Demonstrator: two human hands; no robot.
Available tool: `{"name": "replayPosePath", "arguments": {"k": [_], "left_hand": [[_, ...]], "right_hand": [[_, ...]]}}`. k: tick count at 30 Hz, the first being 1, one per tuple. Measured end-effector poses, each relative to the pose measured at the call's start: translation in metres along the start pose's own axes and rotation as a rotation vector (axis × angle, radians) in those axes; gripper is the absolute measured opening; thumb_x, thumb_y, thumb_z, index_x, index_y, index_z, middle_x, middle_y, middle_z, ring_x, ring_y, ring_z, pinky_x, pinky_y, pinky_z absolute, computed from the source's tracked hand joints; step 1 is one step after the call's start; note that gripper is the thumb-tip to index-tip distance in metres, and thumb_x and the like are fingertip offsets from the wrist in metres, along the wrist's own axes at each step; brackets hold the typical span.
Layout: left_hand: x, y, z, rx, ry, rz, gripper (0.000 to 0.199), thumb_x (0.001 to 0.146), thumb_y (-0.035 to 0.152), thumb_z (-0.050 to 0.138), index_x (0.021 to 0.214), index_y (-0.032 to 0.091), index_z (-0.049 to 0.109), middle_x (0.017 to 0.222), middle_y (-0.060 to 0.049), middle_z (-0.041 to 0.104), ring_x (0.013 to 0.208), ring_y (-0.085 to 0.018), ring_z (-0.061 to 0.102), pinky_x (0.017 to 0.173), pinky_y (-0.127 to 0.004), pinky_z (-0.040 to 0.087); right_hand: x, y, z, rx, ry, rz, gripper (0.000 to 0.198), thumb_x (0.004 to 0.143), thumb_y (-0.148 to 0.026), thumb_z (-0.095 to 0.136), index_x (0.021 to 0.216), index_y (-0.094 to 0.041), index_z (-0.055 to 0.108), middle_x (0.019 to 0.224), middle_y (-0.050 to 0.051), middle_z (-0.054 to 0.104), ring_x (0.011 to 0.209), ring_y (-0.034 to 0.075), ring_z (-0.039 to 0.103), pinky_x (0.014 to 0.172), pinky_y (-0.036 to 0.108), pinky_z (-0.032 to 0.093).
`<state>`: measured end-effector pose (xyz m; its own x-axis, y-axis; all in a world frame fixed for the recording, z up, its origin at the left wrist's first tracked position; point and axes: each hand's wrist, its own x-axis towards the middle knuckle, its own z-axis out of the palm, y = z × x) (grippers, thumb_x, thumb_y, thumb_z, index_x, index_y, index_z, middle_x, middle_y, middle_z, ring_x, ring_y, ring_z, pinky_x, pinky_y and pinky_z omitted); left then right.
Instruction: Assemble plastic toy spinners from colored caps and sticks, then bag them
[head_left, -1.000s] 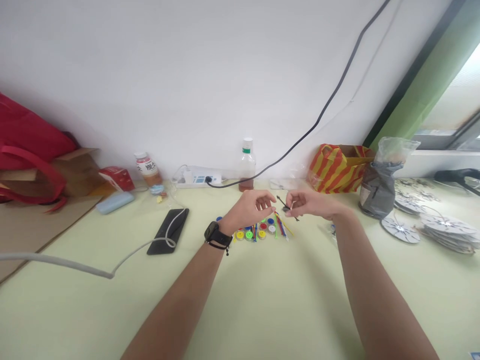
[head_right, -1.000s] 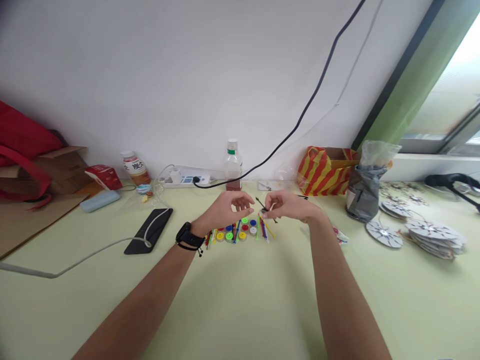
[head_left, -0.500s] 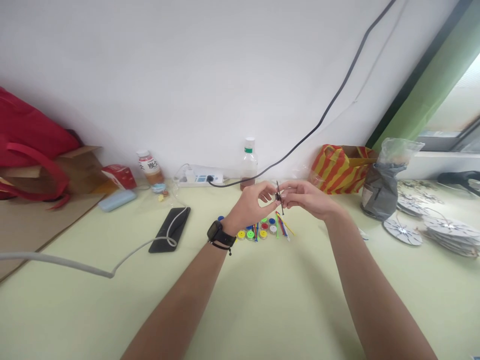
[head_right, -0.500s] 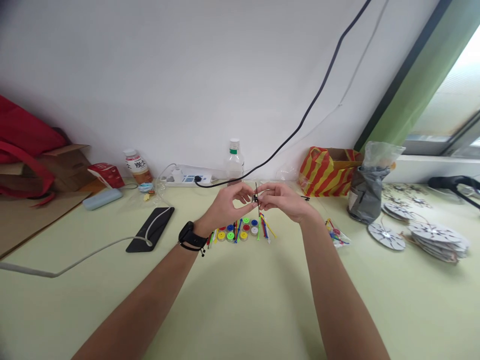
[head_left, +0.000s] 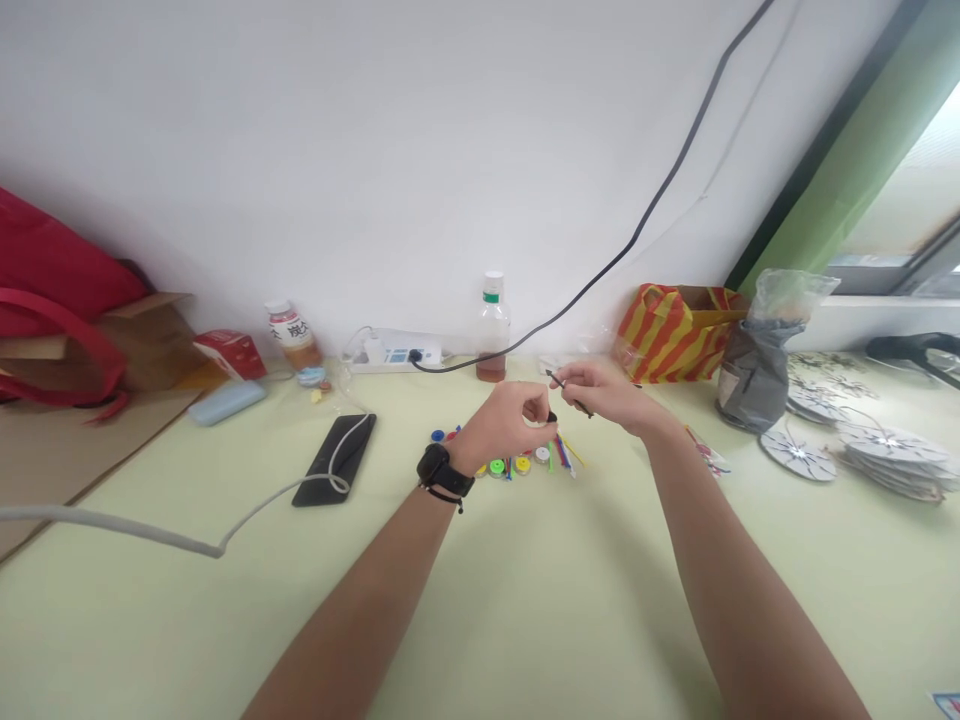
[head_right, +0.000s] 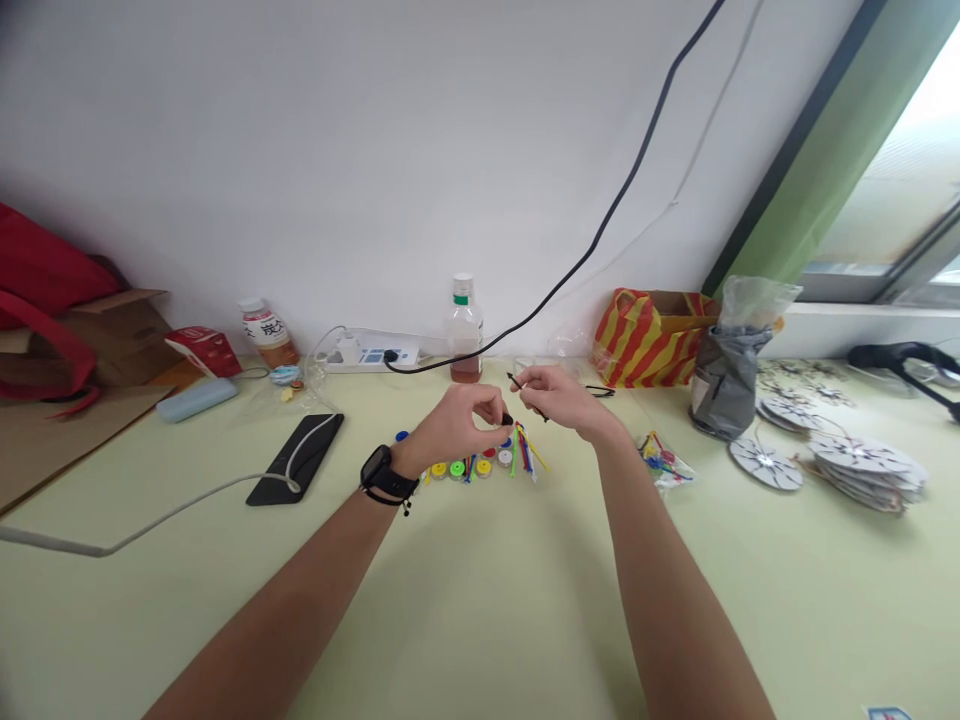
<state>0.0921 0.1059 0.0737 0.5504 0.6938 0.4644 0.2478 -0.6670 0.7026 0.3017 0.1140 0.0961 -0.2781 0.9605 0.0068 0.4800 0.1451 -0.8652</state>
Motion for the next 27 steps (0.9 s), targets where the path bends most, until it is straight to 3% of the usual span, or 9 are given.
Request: {"name": "replayPosePath", "arguments": {"k": [4, 7, 9, 13, 17, 22, 27], "left_hand": [[-0.004, -0.007, 0.0, 0.042, -0.244, -0.038, 0.018, 0.069, 0.014, 0.072, 0.085, 0.02, 0.076, 0.08, 0.0, 0.074, 0.075, -0.017, 0.067, 0.068, -0.027, 0.051], [-0.006, -0.015, 0.003, 0.092, -0.436, -0.071, 0.017, 0.067, 0.014, 0.075, 0.081, 0.022, 0.081, 0.074, 0.001, 0.074, 0.069, -0.017, 0.065, 0.062, -0.026, 0.047], [-0.007, -0.021, 0.006, 0.132, -0.494, -0.091, 0.013, 0.064, 0.016, 0.079, 0.075, 0.022, 0.081, 0.074, 0.001, 0.075, 0.071, -0.018, 0.065, 0.062, -0.026, 0.047], [-0.009, -0.03, 0.012, 0.171, -0.51, -0.078, 0.015, 0.06, 0.023, 0.086, 0.075, 0.024, 0.082, 0.082, -0.002, 0.074, 0.083, -0.022, 0.067, 0.07, -0.028, 0.048], [-0.01, -0.03, 0.012, 0.21, -0.45, -0.065, 0.028, 0.061, 0.037, 0.09, 0.085, 0.025, 0.08, 0.093, -0.004, 0.072, 0.095, -0.026, 0.063, 0.074, -0.03, 0.049], [-0.01, -0.032, 0.009, 0.305, -0.339, -0.089, 0.046, 0.058, 0.04, 0.092, 0.099, 0.025, 0.077, 0.103, -0.005, 0.068, 0.104, -0.03, 0.058, 0.082, -0.034, 0.049], [-0.014, -0.036, 0.009, 0.316, -0.329, -0.114, 0.032, 0.069, 0.037, 0.086, 0.097, 0.026, 0.076, 0.1, -0.004, 0.069, 0.106, -0.029, 0.058, 0.085, -0.035, 0.048]], "right_hand": [[0.007, 0.028, -0.01, -0.383, -0.03, 0.206, 0.028, 0.076, -0.021, 0.068, 0.104, -0.019, 0.065, 0.067, 0.001, 0.069, 0.062, 0.017, 0.061, 0.052, 0.026, 0.039], [0.01, 0.047, -0.009, -0.463, -0.117, 0.297, 0.031, 0.071, -0.017, 0.073, 0.101, -0.018, 0.064, 0.061, 0.002, 0.07, 0.057, 0.018, 0.063, 0.052, 0.026, 0.041], [0.011, 0.056, -0.004, -0.474, -0.167, 0.328, 0.026, 0.071, -0.019, 0.075, 0.094, -0.018, 0.065, 0.058, 0.001, 0.069, 0.055, 0.018, 0.064, 0.053, 0.027, 0.044], [0.017, 0.063, 0.008, -0.533, -0.179, 0.332, 0.022, 0.078, -0.035, 0.074, 0.088, -0.018, 0.063, 0.064, 0.004, 0.071, 0.057, 0.018, 0.065, 0.055, 0.028, 0.045], [0.026, 0.064, 0.018, -0.606, -0.116, 0.273, 0.035, 0.077, -0.047, 0.077, 0.092, -0.018, 0.064, 0.091, 0.01, 0.074, 0.077, 0.02, 0.066, 0.061, 0.027, 0.044], [0.029, 0.063, 0.029, -0.648, -0.108, 0.243, 0.04, 0.072, -0.044, 0.081, 0.099, -0.018, 0.064, 0.106, 0.011, 0.071, 0.09, 0.022, 0.065, 0.065, 0.026, 0.042], [0.027, 0.058, 0.032, -0.64, -0.14, 0.229, 0.037, 0.073, -0.036, 0.08, 0.102, -0.019, 0.063, 0.106, 0.009, 0.071, 0.091, 0.021, 0.065, 0.066, 0.025, 0.043]]}}
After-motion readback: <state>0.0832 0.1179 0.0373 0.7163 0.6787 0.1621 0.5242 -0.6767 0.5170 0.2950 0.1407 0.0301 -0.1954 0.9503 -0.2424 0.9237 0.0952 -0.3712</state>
